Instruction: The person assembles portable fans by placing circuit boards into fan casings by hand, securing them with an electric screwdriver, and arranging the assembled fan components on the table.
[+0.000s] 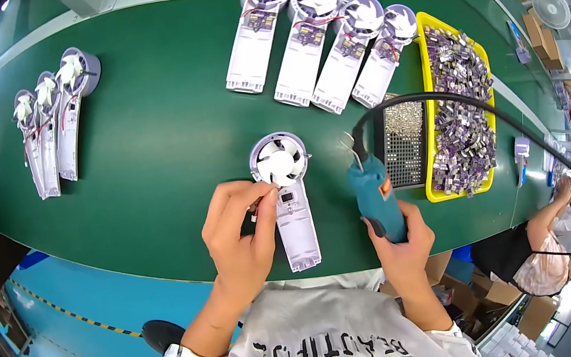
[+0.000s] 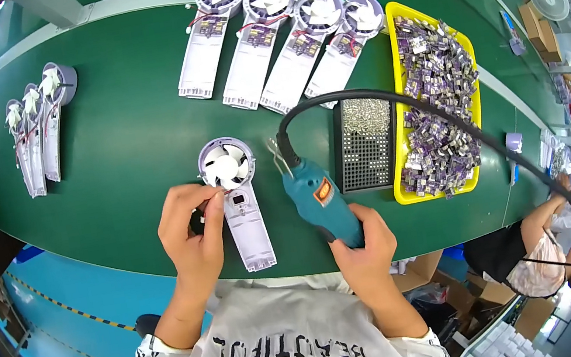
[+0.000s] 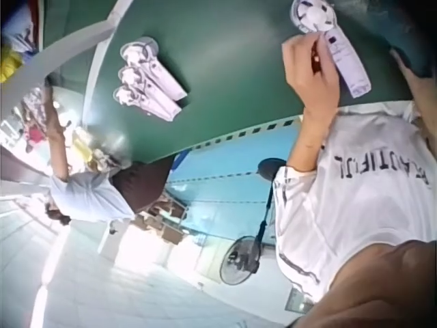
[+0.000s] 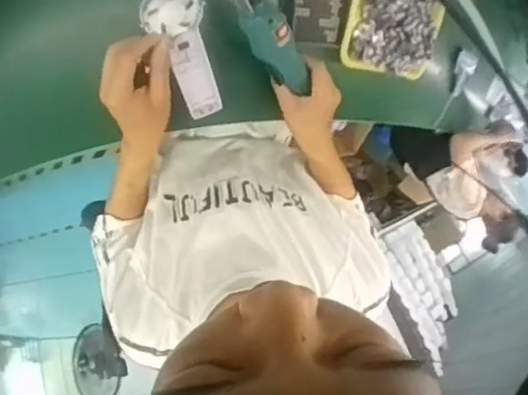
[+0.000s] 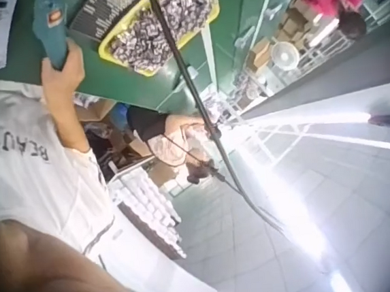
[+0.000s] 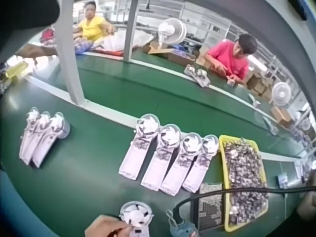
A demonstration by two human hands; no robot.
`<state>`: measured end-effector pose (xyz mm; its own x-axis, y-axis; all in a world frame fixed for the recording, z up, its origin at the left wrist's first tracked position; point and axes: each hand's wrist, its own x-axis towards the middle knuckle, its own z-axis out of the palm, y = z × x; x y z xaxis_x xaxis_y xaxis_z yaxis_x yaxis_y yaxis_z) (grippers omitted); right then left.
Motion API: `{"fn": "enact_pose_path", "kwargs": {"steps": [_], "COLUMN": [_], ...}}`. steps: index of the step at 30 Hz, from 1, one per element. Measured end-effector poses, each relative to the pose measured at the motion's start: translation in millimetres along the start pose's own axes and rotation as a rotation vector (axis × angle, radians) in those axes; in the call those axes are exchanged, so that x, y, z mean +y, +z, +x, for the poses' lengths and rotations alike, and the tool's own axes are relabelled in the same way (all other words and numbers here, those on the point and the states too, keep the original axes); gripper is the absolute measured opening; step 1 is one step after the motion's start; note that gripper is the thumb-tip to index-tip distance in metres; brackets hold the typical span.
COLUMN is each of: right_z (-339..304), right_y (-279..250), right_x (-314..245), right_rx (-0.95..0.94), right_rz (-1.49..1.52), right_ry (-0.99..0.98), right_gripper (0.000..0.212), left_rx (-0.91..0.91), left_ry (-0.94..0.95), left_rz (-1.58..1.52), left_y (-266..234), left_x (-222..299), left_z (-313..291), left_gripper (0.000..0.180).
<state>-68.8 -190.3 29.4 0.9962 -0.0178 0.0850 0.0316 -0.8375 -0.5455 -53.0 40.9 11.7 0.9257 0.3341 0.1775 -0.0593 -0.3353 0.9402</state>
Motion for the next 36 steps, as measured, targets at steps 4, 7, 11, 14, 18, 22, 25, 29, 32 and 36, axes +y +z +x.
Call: {"fn": "enact_pose_path", "kwargs": {"steps": [4, 7, 11, 14, 18, 22, 25, 29, 32, 36], "right_z": [12.4, 34.3, 58.3, 59.2, 57.0, 51.8, 50.3, 50.7, 49.0, 48.5], "right_y": [5.8, 19.1, 24.4, 28.0, 31.4, 38.6, 40.2, 43.4, 42.6, 43.0], "right_x": [-21.2, -40.0, -62.4, -64.2, -70.1, -65.7, -62.5, -62.5, -61.1, -60.0], "right_rx": [-0.086, -0.175, -0.329, -0.405, -0.434, -0.414, -0.398, -0.354, -0.375, -0.383], "right_rz": [0.333, 0.471, 0.406, 0.416, 0.360, 0.411, 0.446, 0.462, 0.424, 0.431], "right_ry": [0.084, -0.132, -0.224, -0.155, -0.188, -0.154, -0.131, -0.119, -0.132, -0.129], "right_gripper": [0.028, 0.033, 0.033, 0.034, 0.032, 0.034, 0.037, 0.039, 0.040, 0.041], "left_rx": [-0.025, -0.068, -0.015, -0.032, 0.000, -0.017, -0.062, -0.040, -0.032, -0.036], "left_ry": [-0.003, -0.025, 0.042, 0.002, 0.021, 0.054, -0.004, -0.007, -0.001, 0.003], "left_rz": [-0.050, -0.038, -0.028, -0.042, -0.060, -0.061, -0.029, -0.047, -0.043, -0.031], "left_y": [-1.2, -7.2, -6.8, -7.3, -7.2, -7.2, -10.1, -7.4, -7.2, -8.2], "left_x": [-3.4, -3.5, -5.0, -6.6, -12.2, -15.5, -11.8, -13.4, -13.9, -13.2], "left_z": [2.6, 9.4, 10.4, 8.6, 5.5, 7.1, 8.0, 6.9, 6.1, 6.8], "left_gripper": [0.012, 0.012, 0.013, 0.014, 0.016, 0.017, 0.016, 0.015, 0.015, 0.015]}}
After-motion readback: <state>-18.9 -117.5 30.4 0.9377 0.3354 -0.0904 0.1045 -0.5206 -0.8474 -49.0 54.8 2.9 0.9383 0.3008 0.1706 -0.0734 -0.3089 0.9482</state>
